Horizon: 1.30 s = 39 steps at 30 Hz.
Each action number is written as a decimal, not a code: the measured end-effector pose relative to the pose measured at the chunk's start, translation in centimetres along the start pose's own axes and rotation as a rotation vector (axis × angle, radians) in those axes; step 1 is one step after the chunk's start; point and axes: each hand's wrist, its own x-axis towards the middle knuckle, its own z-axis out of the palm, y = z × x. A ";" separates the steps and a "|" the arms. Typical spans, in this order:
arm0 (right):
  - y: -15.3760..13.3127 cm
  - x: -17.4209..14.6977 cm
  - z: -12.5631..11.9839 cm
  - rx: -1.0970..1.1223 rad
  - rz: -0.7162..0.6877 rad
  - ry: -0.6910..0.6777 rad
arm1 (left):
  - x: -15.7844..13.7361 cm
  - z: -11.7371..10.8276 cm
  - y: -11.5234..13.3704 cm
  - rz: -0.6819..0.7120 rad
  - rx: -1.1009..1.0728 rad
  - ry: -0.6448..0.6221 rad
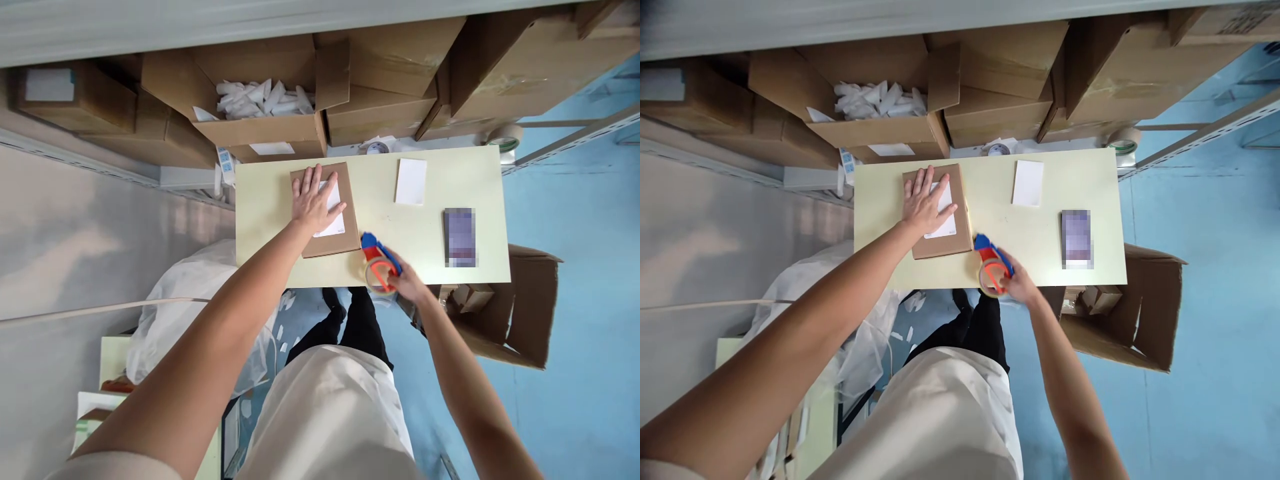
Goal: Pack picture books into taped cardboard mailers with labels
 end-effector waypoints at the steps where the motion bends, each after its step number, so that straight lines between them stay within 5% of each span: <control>1: 1.3 -1.7 0.8 0.024 0.027 0.008 | 0.1 0.2 0.0 0.002 -0.017 0.011; 4: 3.3 -4.5 3.5 0.069 -0.003 0.149 | 0.7 0.7 0.1 -0.036 -0.074 0.065; 7: 2.4 -3.4 4.8 0.134 -0.019 0.189 | 0.8 0.7 0.1 -0.170 -0.089 0.091; 14: -4.6 6.3 -0.7 0.156 0.079 0.190 | -4.8 -0.5 -1.0 -0.453 -0.058 0.054; 21: -9.8 12.4 -2.9 -0.069 0.034 -0.143 | -3.1 0.3 0.0 0.030 -0.025 0.060; 26: -7.9 10.4 -2.8 -0.122 -0.101 -0.110 | -1.7 0.7 0.5 0.030 -0.030 0.064; 30: -4.7 4.8 -4.2 -0.196 -0.022 -0.115 | -2.1 0.8 0.4 0.022 -0.030 0.070; 32: -3.6 1.9 -4.1 -0.228 0.015 -0.223 | -2.2 0.9 0.4 0.025 -0.035 0.078; 39: -5.4 0.7 3.7 -0.765 -0.134 -0.546 | -1.8 1.5 0.1 0.068 -0.074 0.107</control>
